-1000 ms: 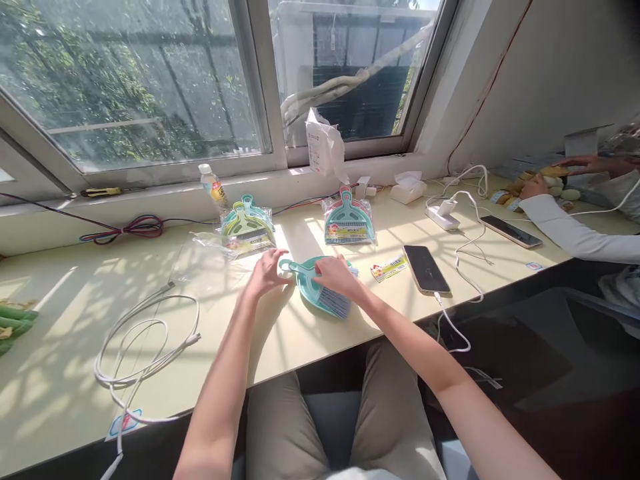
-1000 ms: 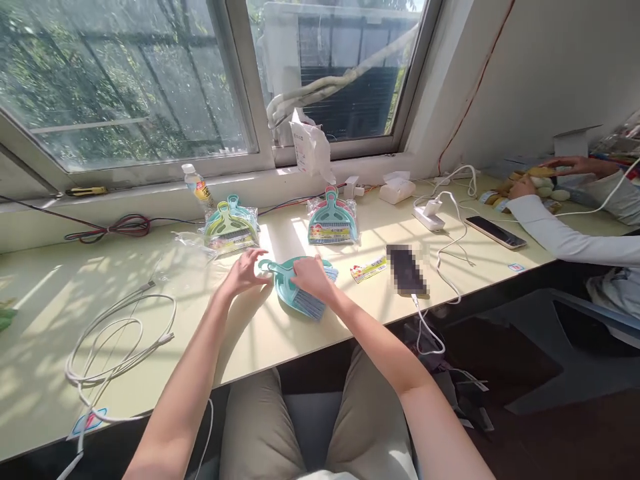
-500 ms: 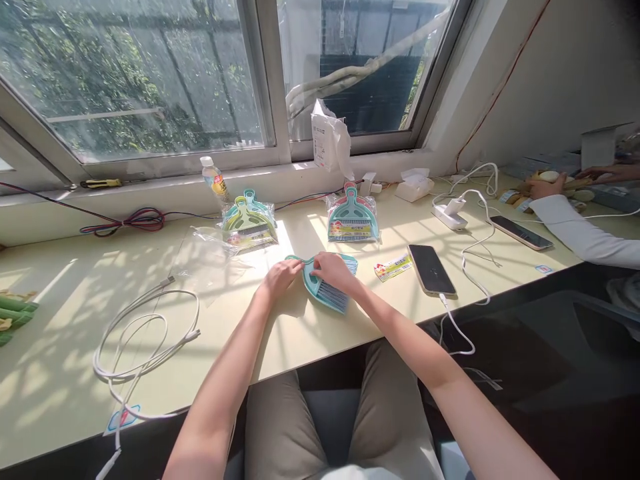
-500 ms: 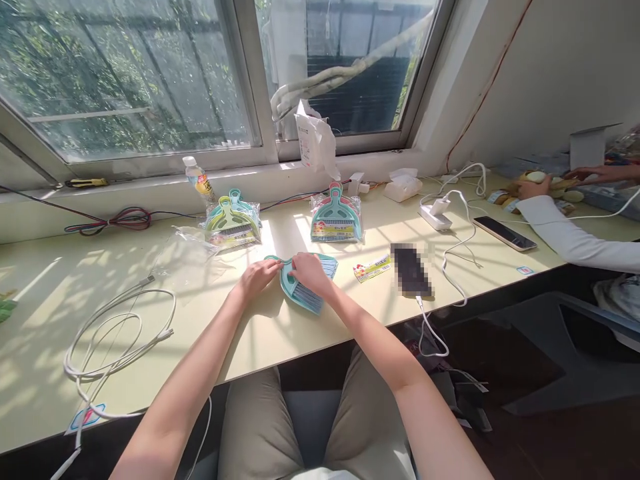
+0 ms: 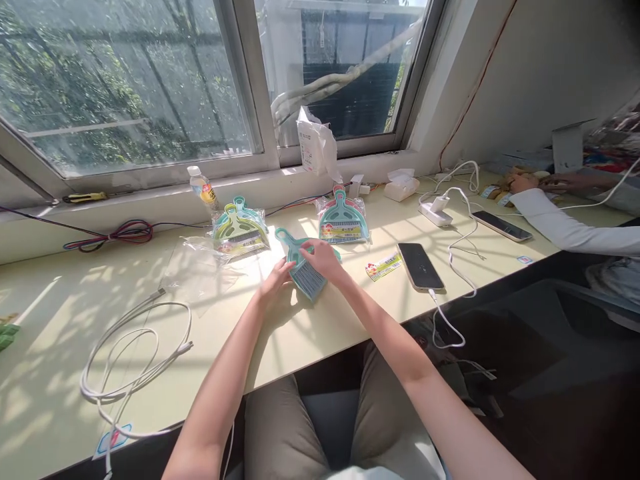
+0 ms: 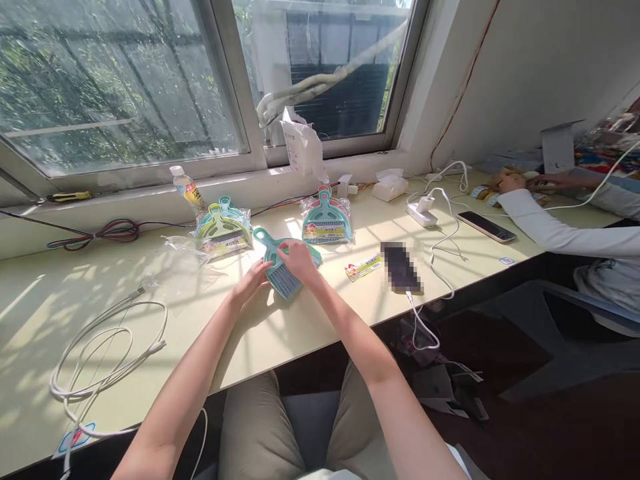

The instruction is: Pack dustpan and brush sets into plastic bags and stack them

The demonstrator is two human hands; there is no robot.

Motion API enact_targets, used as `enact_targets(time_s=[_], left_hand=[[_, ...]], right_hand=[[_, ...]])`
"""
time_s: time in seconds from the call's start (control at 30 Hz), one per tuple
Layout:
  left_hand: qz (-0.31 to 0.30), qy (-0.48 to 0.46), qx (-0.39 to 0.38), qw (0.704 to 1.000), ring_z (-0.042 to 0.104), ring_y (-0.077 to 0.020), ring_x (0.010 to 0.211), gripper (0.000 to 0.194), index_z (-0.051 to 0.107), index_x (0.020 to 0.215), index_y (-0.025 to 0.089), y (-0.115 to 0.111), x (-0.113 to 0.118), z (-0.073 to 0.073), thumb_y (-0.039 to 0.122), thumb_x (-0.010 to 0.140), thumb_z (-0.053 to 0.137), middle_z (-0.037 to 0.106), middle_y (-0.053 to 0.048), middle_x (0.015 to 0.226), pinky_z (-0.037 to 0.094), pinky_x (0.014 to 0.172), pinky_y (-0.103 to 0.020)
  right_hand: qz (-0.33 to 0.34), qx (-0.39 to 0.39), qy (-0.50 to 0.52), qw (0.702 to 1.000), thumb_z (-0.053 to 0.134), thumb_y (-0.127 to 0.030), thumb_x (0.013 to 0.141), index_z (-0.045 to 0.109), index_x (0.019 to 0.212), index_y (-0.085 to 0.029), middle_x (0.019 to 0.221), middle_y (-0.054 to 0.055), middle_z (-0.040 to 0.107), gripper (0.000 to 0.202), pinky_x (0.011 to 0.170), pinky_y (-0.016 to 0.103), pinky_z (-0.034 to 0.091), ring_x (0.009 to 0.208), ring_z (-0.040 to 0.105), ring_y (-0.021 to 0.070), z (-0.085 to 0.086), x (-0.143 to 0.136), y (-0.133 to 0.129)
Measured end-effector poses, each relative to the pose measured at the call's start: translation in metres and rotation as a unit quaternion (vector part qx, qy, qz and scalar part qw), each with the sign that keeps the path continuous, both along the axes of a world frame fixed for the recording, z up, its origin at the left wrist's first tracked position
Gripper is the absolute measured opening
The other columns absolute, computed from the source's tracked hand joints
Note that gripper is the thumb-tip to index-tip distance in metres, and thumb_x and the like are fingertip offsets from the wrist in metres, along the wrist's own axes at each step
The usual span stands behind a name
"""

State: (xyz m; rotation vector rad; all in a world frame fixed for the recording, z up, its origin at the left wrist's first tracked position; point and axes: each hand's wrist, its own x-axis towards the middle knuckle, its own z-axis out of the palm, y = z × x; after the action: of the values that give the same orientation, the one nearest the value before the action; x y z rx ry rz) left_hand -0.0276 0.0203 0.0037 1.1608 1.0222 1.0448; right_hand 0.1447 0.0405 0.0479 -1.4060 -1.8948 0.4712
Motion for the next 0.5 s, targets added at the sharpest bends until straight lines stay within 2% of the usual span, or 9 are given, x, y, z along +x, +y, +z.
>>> enact_targets(time_s=[0.03, 0.1, 0.17, 0.27, 0.37, 0.5], left_hand=[[0.002, -0.009, -0.013, 1.000, 0.068, -0.0261, 0.088, 0.040, 0.065, 0.106, 0.021, 0.000, 0.000, -0.001, 0.041, 0.073, 0.075, 0.069, -0.007, 0.093, 0.057, 0.077, -0.039], [0.027, -0.018, -0.024, 0.999, 0.066, -0.0218, 0.080, 0.034, 0.063, 0.100, 0.020, 0.001, -0.003, -0.004, 0.036, 0.072, 0.072, 0.067, -0.005, 0.089, 0.056, 0.073, -0.036], [0.071, -0.036, -0.029, 0.996, 0.064, -0.0201, 0.073, 0.030, 0.062, 0.099, 0.019, 0.004, -0.009, -0.006, 0.034, 0.073, 0.067, 0.066, -0.005, 0.086, 0.055, 0.068, -0.034], [0.113, -0.068, -0.030, 0.991, 0.065, -0.0228, 0.073, 0.033, 0.062, 0.104, 0.018, 0.009, -0.018, -0.005, 0.037, 0.077, 0.064, 0.066, -0.006, 0.084, 0.056, 0.064, -0.036], [0.108, -0.092, 0.002, 0.990, 0.069, -0.0256, 0.083, 0.044, 0.061, 0.114, 0.018, 0.012, -0.021, -0.002, 0.035, 0.075, 0.072, 0.070, -0.007, 0.091, 0.058, 0.069, -0.037], [0.107, -0.099, 0.033, 0.989, 0.071, -0.0236, 0.087, 0.066, 0.056, 0.127, 0.020, 0.010, -0.021, 0.001, 0.020, 0.067, 0.083, 0.073, -0.008, 0.103, 0.059, 0.071, -0.034]], right_hand=[[0.004, 0.015, 0.002, 1.000, 0.057, -0.027, 0.098, 0.073, 0.105, -0.021, 0.114, 0.008, 0.075, 0.019, 0.091, 0.031, 0.052, 0.099, 0.070, 0.0202, 0.001, 0.011, -0.004], [-0.032, 0.058, -0.018, 0.998, 0.052, -0.027, 0.100, 0.072, 0.117, -0.020, 0.132, 0.012, 0.069, 0.027, 0.103, 0.038, 0.049, 0.119, 0.065, 0.0249, -0.005, 0.042, -0.018], [-0.093, 0.070, -0.076, 0.990, 0.051, -0.029, 0.100, 0.069, 0.128, -0.017, 0.149, 0.017, 0.058, 0.035, 0.117, 0.050, 0.038, 0.142, 0.048, 0.0329, -0.020, 0.079, -0.036], [-0.130, -0.044, -0.163, 0.977, 0.056, -0.036, 0.098, 0.060, 0.141, -0.013, 0.160, 0.023, 0.044, 0.049, 0.120, 0.067, 0.024, 0.155, 0.027, 0.0421, -0.049, 0.126, -0.067], [-0.072, -0.115, -0.192, 0.972, 0.054, -0.042, 0.099, 0.052, 0.151, -0.017, 0.165, 0.020, 0.038, 0.057, 0.121, 0.072, 0.018, 0.158, 0.024, 0.0398, -0.063, 0.137, -0.101], [0.114, -0.114, -0.168, 0.972, 0.056, -0.040, 0.100, 0.054, 0.150, -0.031, 0.166, 0.006, 0.038, 0.052, 0.128, 0.066, 0.010, 0.158, 0.028, 0.0318, -0.054, 0.105, -0.148]])
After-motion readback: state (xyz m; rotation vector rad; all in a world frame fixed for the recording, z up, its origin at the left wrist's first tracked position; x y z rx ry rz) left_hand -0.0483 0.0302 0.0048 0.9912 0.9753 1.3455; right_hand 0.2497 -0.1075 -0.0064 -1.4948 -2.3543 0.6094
